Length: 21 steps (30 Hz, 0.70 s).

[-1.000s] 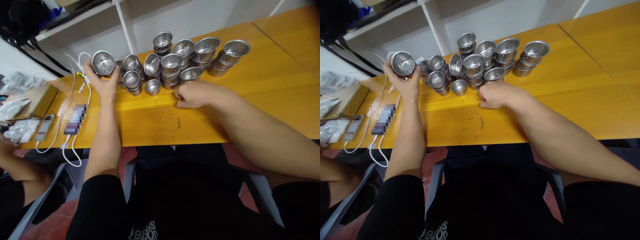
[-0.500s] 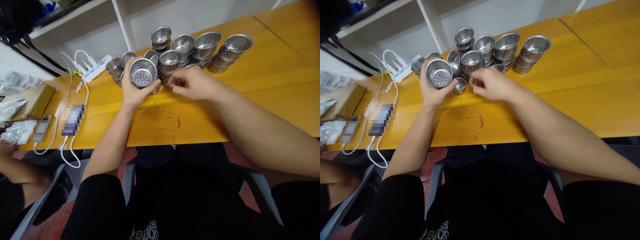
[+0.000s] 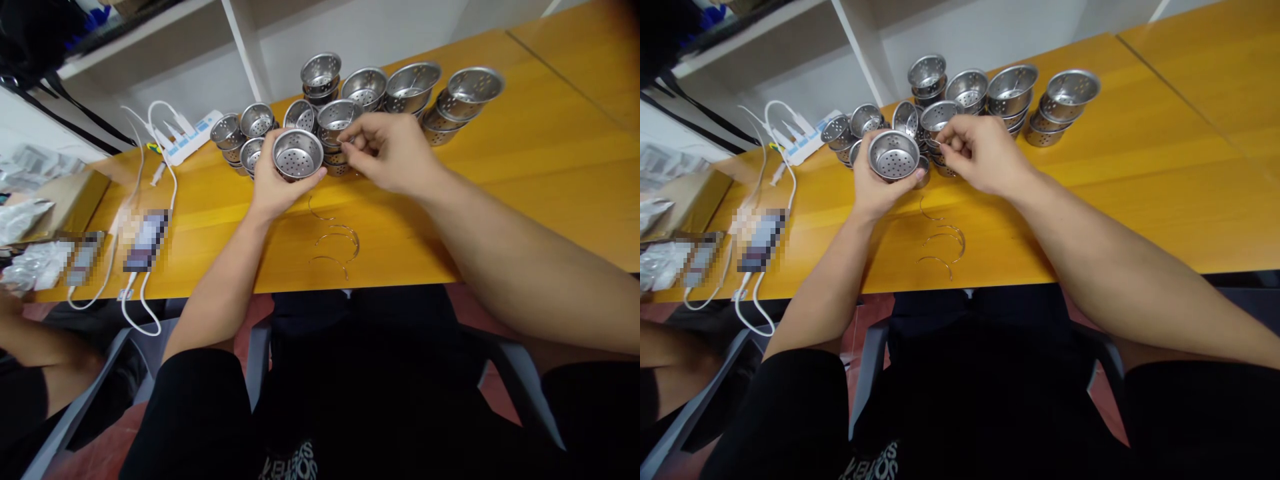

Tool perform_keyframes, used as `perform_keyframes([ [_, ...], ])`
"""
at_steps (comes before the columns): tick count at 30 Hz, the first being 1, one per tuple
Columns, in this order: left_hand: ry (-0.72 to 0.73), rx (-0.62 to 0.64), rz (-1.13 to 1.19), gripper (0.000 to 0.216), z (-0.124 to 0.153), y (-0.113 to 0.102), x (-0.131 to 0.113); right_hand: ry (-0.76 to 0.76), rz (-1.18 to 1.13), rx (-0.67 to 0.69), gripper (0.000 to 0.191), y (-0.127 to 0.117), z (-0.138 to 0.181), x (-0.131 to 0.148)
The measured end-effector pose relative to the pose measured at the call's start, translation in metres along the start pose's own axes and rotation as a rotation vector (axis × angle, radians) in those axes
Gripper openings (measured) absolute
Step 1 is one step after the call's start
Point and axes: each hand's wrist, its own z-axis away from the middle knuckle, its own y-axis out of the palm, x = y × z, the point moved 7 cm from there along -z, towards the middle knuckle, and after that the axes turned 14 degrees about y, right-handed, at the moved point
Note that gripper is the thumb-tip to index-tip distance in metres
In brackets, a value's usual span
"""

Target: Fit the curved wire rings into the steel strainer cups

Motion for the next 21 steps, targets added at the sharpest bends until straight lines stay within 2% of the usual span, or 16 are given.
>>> perform_keyframes([
  [4,-0.02,0.012,0.024,0.119,0.003,0.004,0.006,-0.042,-0.076,-0.051,0.052,0.0,-0.002,-0.001],
  [12,0.079,0.096,0.109,0.115,0.011,0.017,0.017,-0.139,-0.122,-0.118,0.034,-0.001,-0.007,-0.005],
  [17,0.05,0.092,0.103,0.118,0.011,0.014,0.008,-0.018,-0.126,-0.134,0.042,-0.003,-0.001,0.0],
  [21,0.008,0.05,0.059,0.103,0.007,0.005,-0.002,0.038,-0.091,-0.127,0.046,-0.002,0.005,0.007],
])
